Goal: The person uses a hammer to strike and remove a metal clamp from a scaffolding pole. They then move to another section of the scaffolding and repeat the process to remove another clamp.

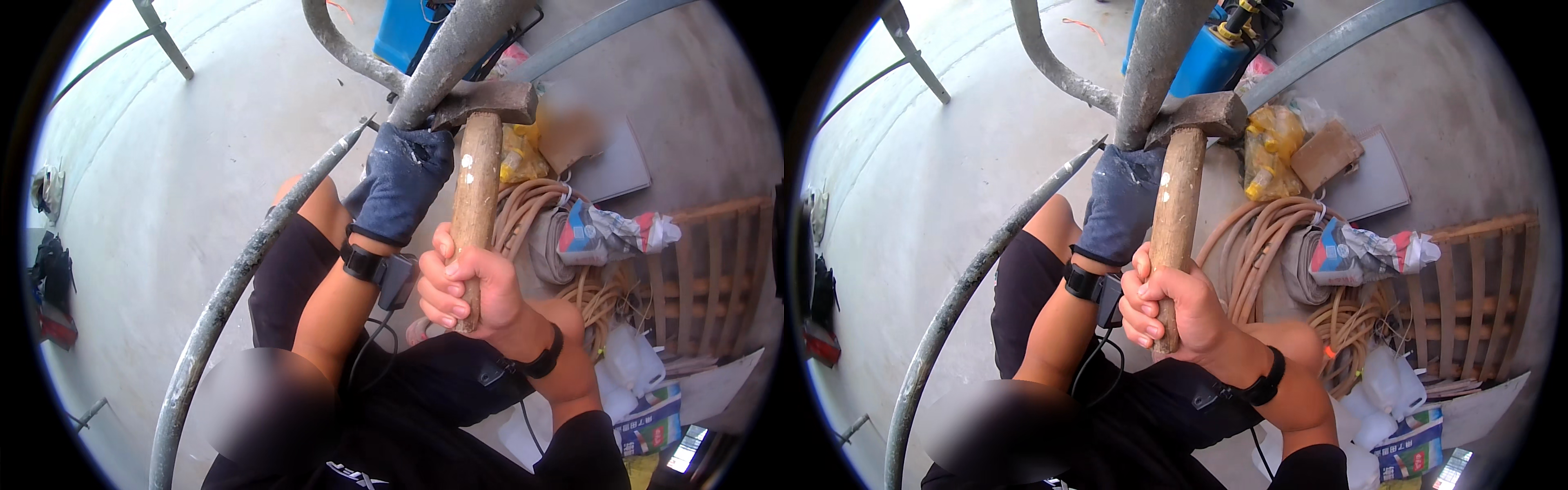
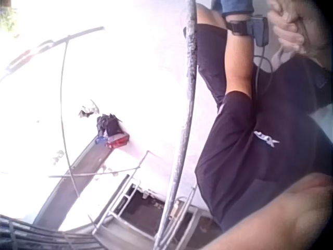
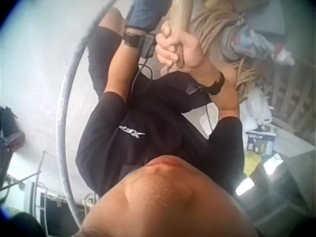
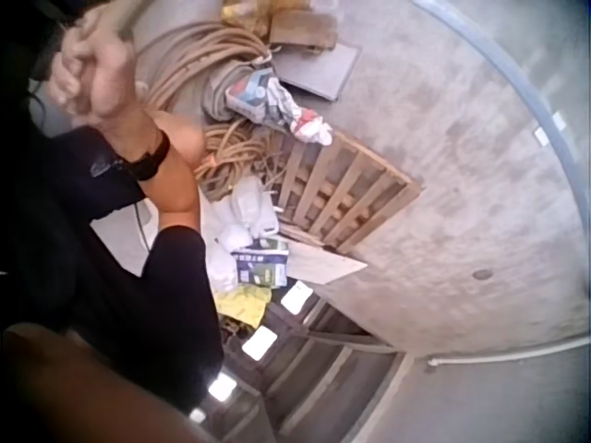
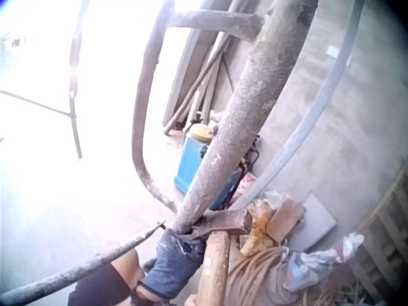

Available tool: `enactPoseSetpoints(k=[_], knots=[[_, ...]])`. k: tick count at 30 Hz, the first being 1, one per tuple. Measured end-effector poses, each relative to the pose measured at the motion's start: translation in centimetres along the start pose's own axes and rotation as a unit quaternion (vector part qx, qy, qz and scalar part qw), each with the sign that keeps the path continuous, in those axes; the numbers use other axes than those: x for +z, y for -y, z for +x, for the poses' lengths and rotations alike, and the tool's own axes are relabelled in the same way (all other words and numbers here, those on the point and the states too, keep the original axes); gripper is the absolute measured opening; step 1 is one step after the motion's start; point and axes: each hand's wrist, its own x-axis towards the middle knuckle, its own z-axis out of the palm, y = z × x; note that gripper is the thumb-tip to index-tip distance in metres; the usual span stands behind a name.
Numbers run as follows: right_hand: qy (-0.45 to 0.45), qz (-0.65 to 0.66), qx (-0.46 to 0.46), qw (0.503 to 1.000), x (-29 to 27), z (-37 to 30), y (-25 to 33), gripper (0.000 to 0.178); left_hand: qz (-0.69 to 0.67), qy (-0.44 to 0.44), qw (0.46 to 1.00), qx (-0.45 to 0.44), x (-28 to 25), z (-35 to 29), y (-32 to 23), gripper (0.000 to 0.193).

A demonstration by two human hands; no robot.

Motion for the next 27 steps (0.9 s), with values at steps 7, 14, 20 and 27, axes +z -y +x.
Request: enactPoseSetpoints(k=[7,14,20,27], knots=[[-0.002,-0.03,-0.003,1.0,-0.6,0.2,-0.1,0.013,0.006,-0.012,1.0,0.014,0.8,0.1,2.0,0.022],[-0.028,-0.05,0.009,0.998,0.3,-1.0,-1.3,0.011,0.129,0.033,0.988,0.072,0.3,-1.0,1.1,0.018],[-0.009,-0.016,0.01,1.0,0.6,-1.4,-0.9,0.012,0.164,0.064,0.984,0.028,-0.3,-0.8,0.6,0.021],[0.029,0.049,0.024,0.998,0.7,-1.6,-0.7,0.012,0.16,0.064,0.985,0.023,-0.4,-0.9,0.8,0.022]])
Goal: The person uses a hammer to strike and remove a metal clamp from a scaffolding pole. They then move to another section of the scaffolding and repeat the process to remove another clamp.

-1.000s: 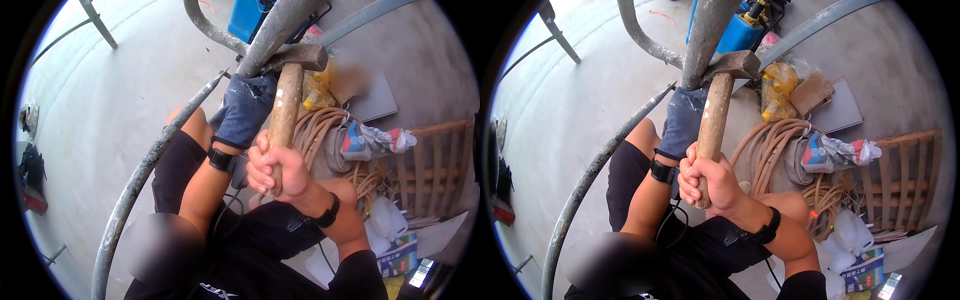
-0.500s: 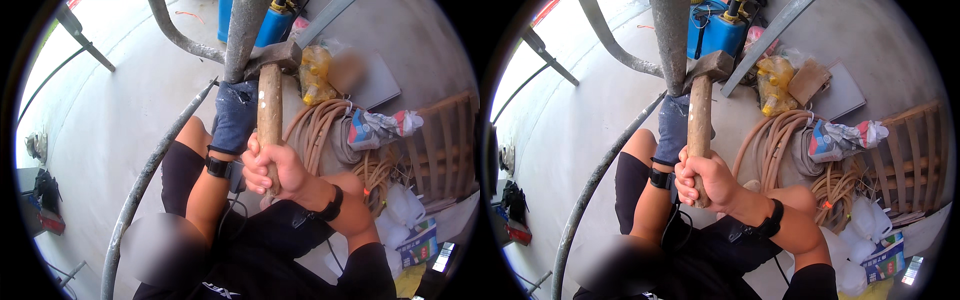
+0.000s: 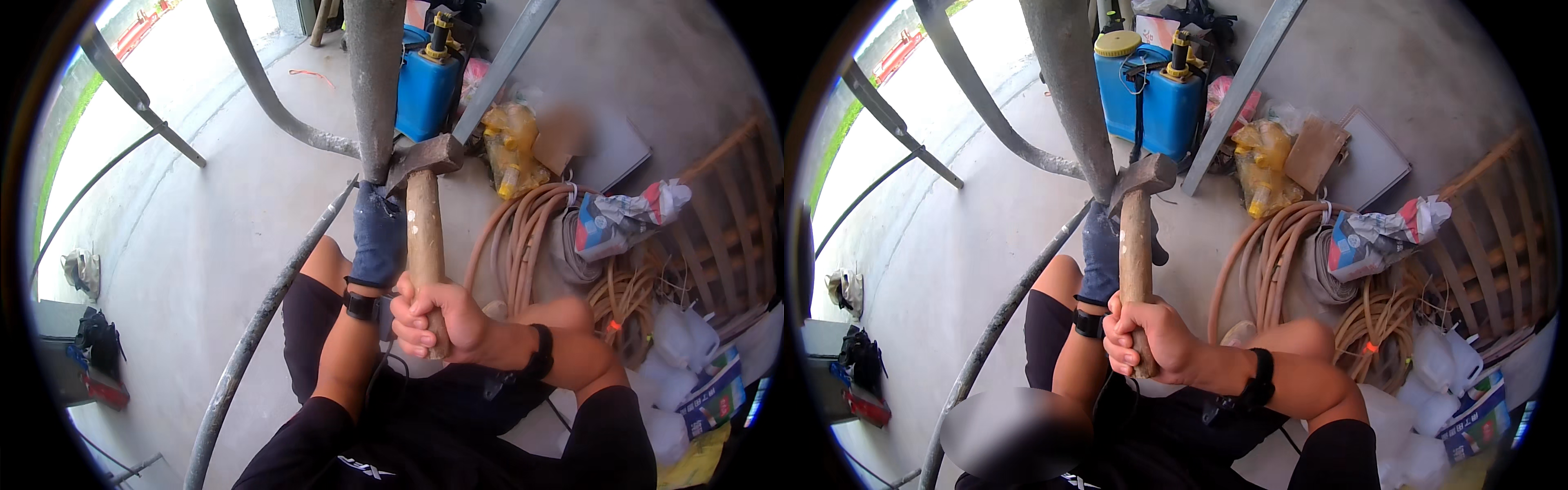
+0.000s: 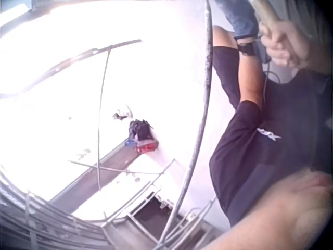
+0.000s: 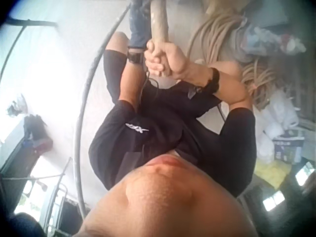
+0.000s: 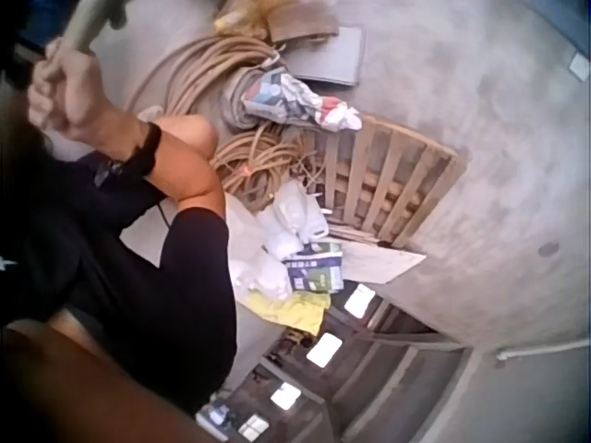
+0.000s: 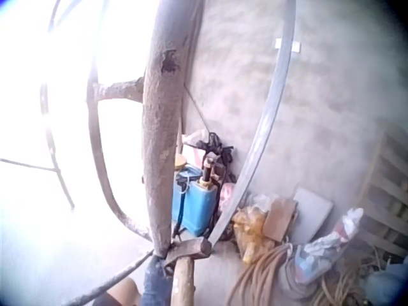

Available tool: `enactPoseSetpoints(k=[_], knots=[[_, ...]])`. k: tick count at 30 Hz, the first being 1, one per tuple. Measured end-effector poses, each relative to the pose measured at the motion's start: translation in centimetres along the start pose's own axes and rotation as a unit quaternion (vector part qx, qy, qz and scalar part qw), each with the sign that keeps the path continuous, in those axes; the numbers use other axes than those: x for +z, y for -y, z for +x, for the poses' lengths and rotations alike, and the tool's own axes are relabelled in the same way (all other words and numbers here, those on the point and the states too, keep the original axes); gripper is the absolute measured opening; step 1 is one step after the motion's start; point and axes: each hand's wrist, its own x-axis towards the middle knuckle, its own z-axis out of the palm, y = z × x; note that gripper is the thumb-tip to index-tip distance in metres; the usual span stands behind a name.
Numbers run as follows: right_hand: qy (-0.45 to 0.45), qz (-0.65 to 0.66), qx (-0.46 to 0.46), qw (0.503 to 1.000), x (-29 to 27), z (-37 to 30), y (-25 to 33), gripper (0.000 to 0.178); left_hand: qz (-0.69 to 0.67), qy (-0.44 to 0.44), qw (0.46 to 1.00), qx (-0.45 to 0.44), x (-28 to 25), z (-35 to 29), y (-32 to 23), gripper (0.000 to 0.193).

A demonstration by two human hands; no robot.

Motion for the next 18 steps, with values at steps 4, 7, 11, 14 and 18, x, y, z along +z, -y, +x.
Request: enactPoseSetpoints(k=[4,7,11,14,18], knots=[[-0.004,-0.034,-0.008,0.999,-1.0,1.2,-0.7,0.013,-0.008,0.006,1.0,0.004,0.0,0.0,0.0,0.023],[0.029,-0.074,-0.026,0.997,-2.3,3.1,0.5,0.013,-0.009,0.014,1.0,0.003,-0.3,-0.1,0.1,0.023],[0.019,-0.01,-0.027,0.999,-2.0,4.2,3.5,0.013,-0.017,0.024,1.0,0.001,-0.2,0.1,0.1,0.024],[-0.013,-0.027,-0.027,0.999,-0.7,3.2,1.1,0.012,-0.02,0.024,1.0,-0.001,-0.3,0.1,0.5,0.024],[-0.058,-0.1,-0.019,0.993,-0.8,2.0,-1.4,0.014,-0.028,0.021,0.999,0.002,0.3,0.0,0.4,0.025]])
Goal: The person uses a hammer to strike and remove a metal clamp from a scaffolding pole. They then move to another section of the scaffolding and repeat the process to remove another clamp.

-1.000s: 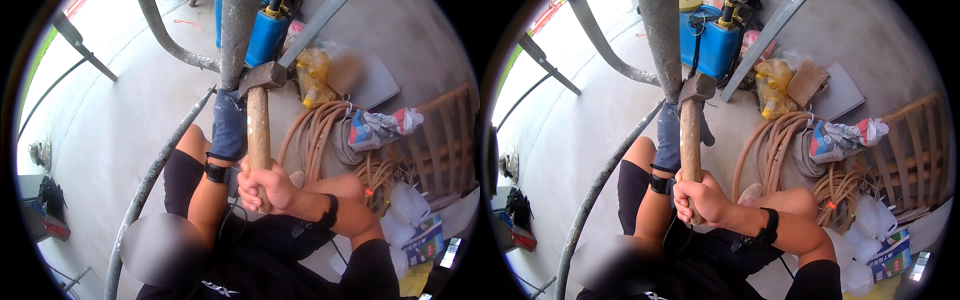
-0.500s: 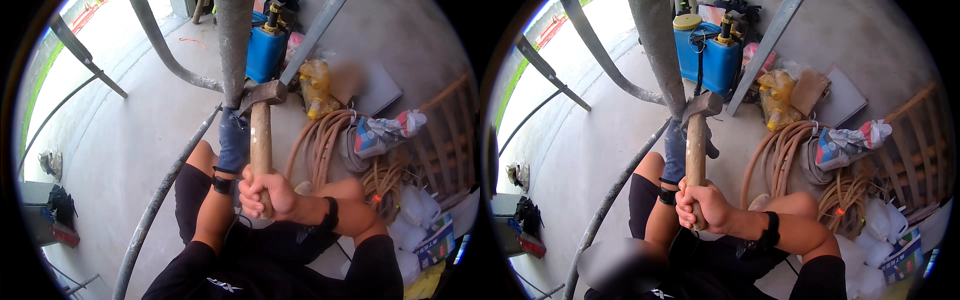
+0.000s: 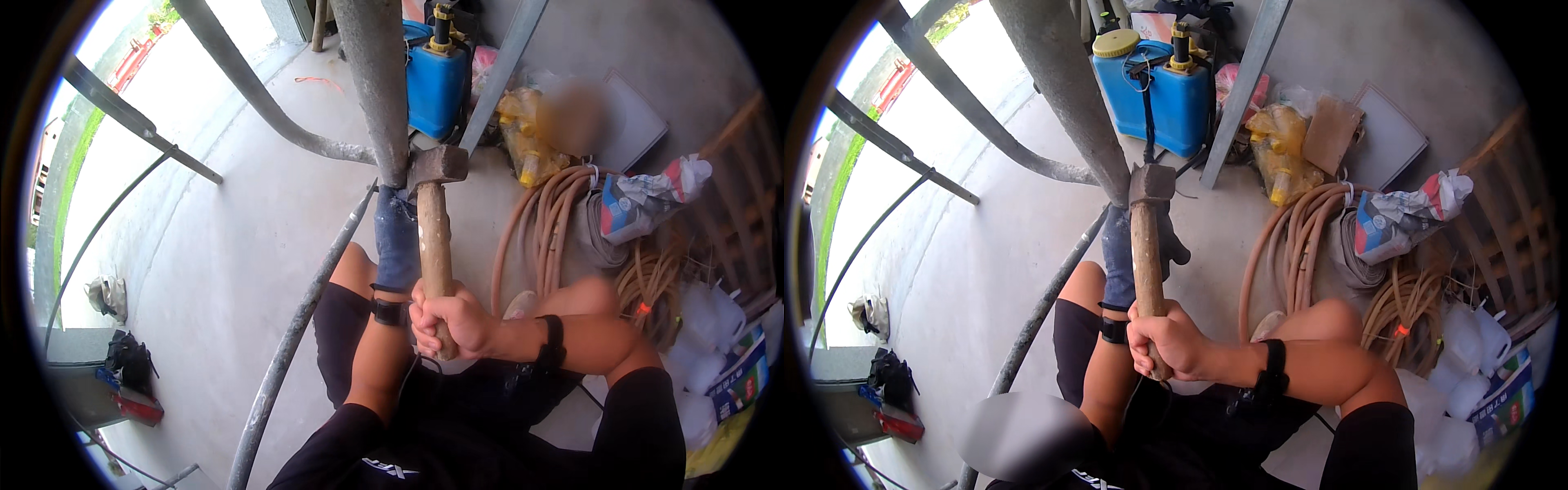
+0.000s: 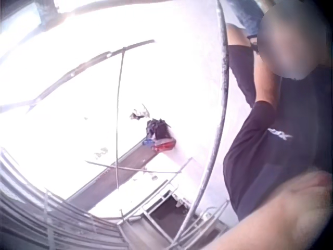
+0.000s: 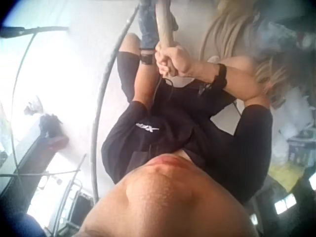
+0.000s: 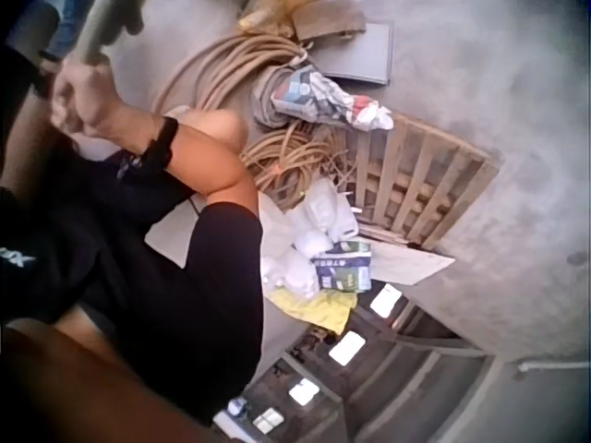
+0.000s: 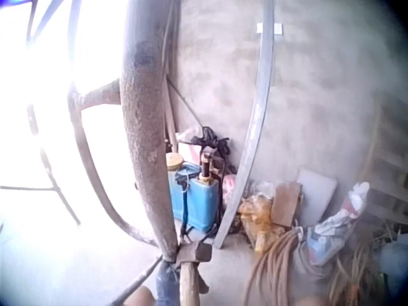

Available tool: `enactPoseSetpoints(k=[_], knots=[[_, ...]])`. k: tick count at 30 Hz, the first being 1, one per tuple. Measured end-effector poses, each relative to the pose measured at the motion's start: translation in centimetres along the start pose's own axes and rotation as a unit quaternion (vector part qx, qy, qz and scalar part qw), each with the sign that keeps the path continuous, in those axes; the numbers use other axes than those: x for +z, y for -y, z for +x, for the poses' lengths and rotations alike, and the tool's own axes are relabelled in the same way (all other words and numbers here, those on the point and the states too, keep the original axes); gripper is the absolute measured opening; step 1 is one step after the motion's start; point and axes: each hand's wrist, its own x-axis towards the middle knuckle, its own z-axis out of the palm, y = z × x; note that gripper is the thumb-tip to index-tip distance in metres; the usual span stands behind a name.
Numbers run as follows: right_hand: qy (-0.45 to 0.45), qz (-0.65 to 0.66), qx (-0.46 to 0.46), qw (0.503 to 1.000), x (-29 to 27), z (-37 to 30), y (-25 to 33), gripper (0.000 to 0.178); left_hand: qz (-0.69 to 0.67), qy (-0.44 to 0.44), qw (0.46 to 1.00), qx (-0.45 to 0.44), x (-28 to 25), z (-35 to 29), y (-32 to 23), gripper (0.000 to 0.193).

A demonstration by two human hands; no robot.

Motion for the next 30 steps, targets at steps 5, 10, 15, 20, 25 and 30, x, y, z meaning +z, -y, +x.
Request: enactPoseSetpoints(k=[5,10,15,20,25,30], knots=[[0.059,0.081,0.013,0.995,-1.5,1.4,3.9,0.015,0.002,0.004,1.0,-0.002,-0.4,-0.1,0.2,0.026],[0.05,0.058,0.045,0.996,-1.3,-1.7,0.8,0.015,-0.004,0.01,1.0,-0.001,0.4,0.0,0.0,0.027],[0.101,0.024,0.02,0.994,-4.0,1.8,4.8,0.014,0.002,0.015,1.0,-0.001,0.1,-0.1,0.3,0.027],[0.095,0.077,0.02,0.992,-3.2,1.0,4.8,0.013,-0.015,0.022,1.0,-0.011,0.9,0.0,0.5,0.028],[0.064,0.013,0.051,0.997,-2.0,-1.5,2.3,0.015,-0.004,0.021,1.0,-0.011,1.0,-0.3,0.1,0.029],[0.085,0.091,0.054,0.991,-2.9,0.8,5.8,0.014,-0.003,0.019,0.999,-0.026,0.9,-1.2,0.5,0.03]])
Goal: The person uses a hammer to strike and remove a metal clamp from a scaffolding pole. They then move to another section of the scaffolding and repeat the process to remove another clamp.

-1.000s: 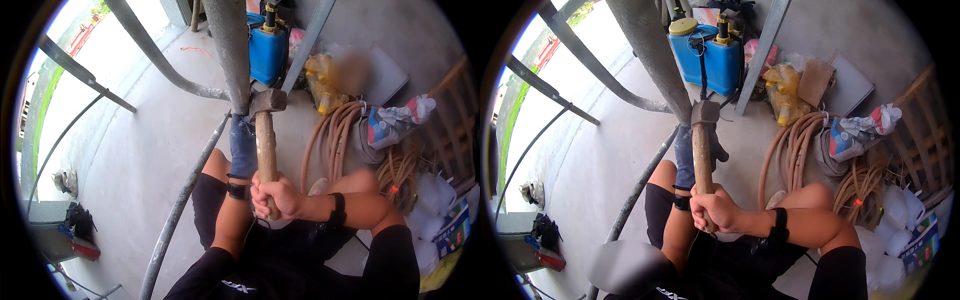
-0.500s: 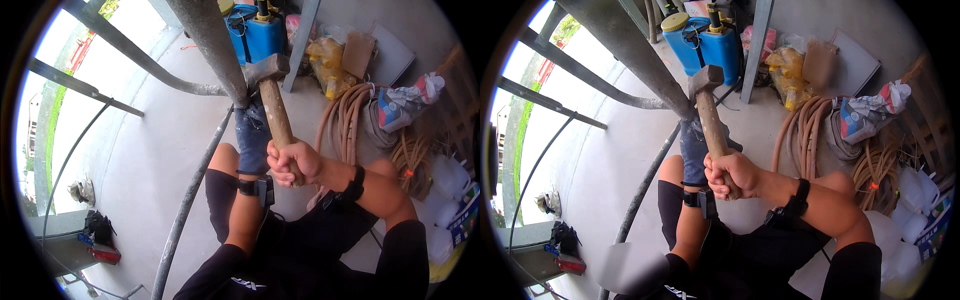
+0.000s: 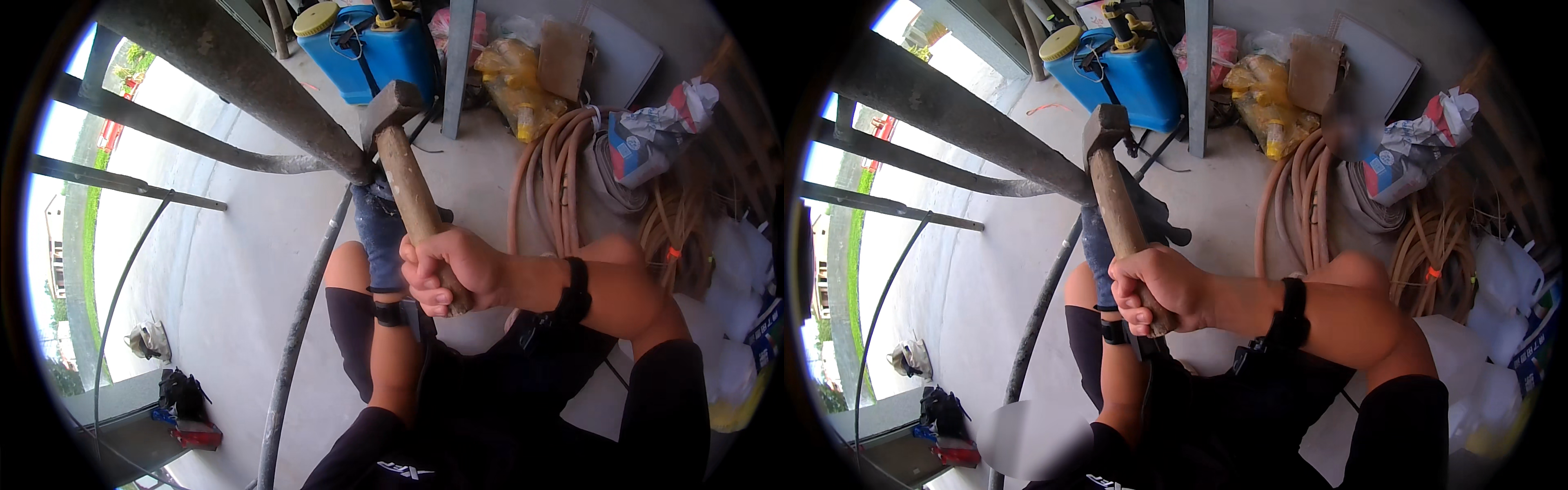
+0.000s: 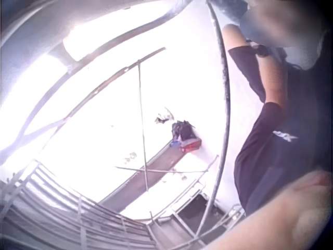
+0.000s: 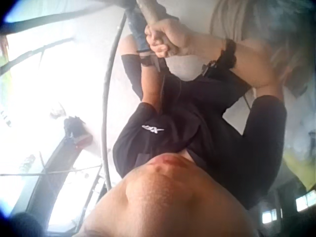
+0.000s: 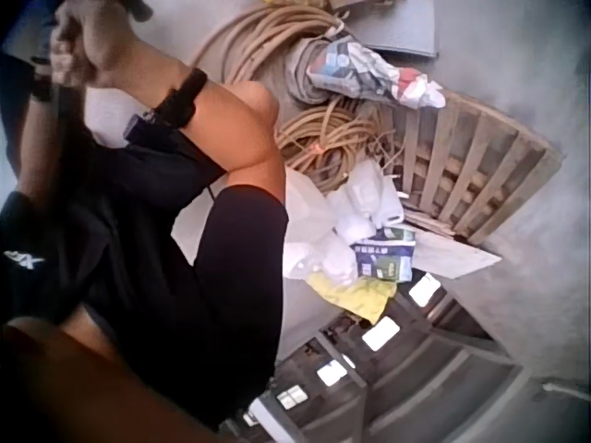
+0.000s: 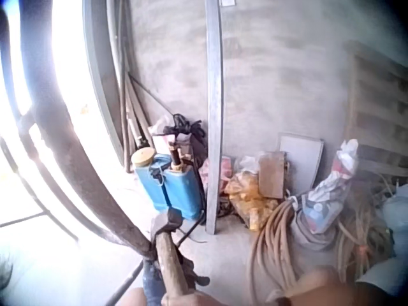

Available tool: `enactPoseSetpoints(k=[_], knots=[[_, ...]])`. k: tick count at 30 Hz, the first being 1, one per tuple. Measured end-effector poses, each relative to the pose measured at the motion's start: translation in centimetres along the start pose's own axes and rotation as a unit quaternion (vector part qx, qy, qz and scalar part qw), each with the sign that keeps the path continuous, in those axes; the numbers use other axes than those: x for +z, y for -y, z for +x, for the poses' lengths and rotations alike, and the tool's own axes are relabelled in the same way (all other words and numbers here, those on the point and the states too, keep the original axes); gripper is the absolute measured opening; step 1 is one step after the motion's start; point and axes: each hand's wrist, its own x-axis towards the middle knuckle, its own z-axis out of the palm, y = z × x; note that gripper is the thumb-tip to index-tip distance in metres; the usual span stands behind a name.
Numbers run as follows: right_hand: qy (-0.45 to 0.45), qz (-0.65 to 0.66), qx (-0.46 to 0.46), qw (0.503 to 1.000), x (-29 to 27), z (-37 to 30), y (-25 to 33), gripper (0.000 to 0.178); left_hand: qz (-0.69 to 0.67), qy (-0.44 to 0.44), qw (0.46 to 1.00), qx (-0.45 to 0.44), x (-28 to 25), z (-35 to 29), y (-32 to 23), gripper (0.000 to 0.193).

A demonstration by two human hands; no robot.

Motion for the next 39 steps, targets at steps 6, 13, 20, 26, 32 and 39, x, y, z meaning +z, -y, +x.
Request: enactPoseSetpoints(k=[6,13,20,26,32,39], knots=[[-0.027,-0.069,-0.016,0.997,0.0,-1.8,-4.3,0.009,0.004,0.0,1.0,-0.001,0.3,0.1,-0.2,0.032],[-0.032,-0.024,-0.038,0.998,-0.3,0.1,-2.4,0.013,-0.021,0.002,1.0,-0.01,0.3,0.0,0.1,0.033],[-0.053,-0.088,-0.025,0.994,-0.4,-0.6,-5.1,0.014,-0.051,0.004,0.999,-0.001,-0.4,1.1,0.1,0.035],[-0.011,-0.051,-0.035,0.998,-1.5,0.7,-2.2,0.009,-0.08,0.017,0.997,-0.01,-0.3,1.1,1.2,0.036],[-0.072,-0.073,-0.018,0.995,-1.0,-0.7,-6.2,0.012,-0.121,0.031,0.992,-0.029,-0.4,0.6,1.6,0.038],[-0.06,-0.037,0.001,0.998,-0.2,0.9,-2.4,0.015,-0.02,-0.097,0.994,0.05,-0.4,0.5,1.5,0.014]])
